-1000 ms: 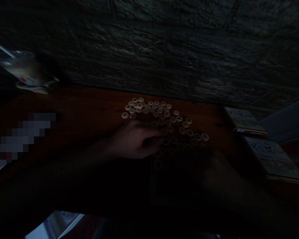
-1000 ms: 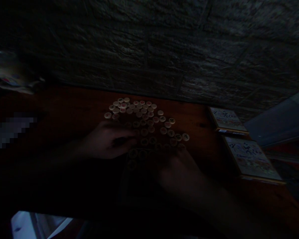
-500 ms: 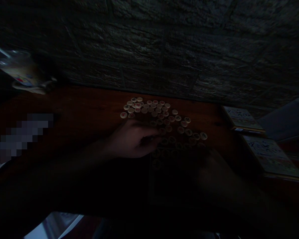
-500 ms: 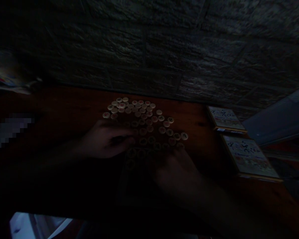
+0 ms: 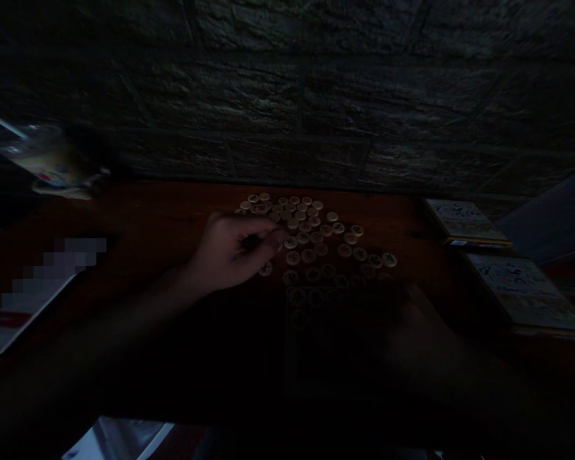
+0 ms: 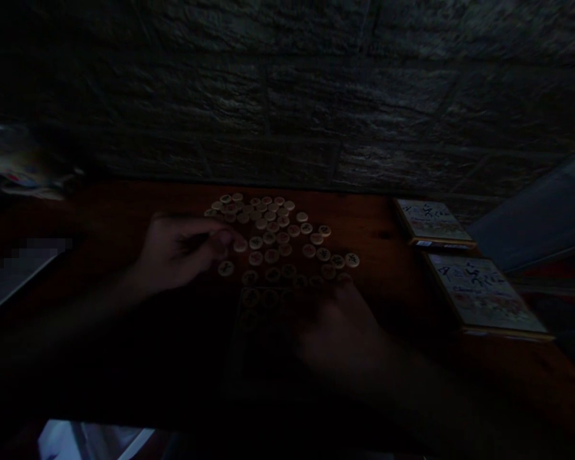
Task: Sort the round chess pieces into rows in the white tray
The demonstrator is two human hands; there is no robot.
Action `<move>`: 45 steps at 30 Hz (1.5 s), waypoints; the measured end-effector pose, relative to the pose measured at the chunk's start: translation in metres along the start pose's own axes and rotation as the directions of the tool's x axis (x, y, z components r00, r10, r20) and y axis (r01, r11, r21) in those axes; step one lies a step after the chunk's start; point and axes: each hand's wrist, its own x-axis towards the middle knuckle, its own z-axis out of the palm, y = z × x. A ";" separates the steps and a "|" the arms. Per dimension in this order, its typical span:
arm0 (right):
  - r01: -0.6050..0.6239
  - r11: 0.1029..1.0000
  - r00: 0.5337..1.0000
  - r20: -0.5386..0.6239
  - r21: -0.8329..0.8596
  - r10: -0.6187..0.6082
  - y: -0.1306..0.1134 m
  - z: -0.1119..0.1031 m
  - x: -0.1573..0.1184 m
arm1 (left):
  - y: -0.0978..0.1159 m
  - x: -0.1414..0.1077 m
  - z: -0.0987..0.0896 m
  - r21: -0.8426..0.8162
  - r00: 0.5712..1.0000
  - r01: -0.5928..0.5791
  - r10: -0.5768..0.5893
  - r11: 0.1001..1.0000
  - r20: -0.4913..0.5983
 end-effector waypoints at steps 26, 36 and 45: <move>-0.123 0.981 0.924 -0.344 0.152 0.169 0.050 0.010 0.007 | -0.018 0.009 -0.069 0.104 0.508 0.443 -0.346 0.890 0.789; -0.151 0.969 0.926 -0.313 0.197 0.208 0.051 0.013 0.006 | -0.018 0.009 -0.074 0.013 0.450 0.537 -0.299 0.843 0.842; -0.090 0.968 0.936 -0.313 0.233 0.162 0.048 0.011 0.006 | 0.010 0.014 -0.040 -0.326 0.564 0.649 -0.148 0.688 0.812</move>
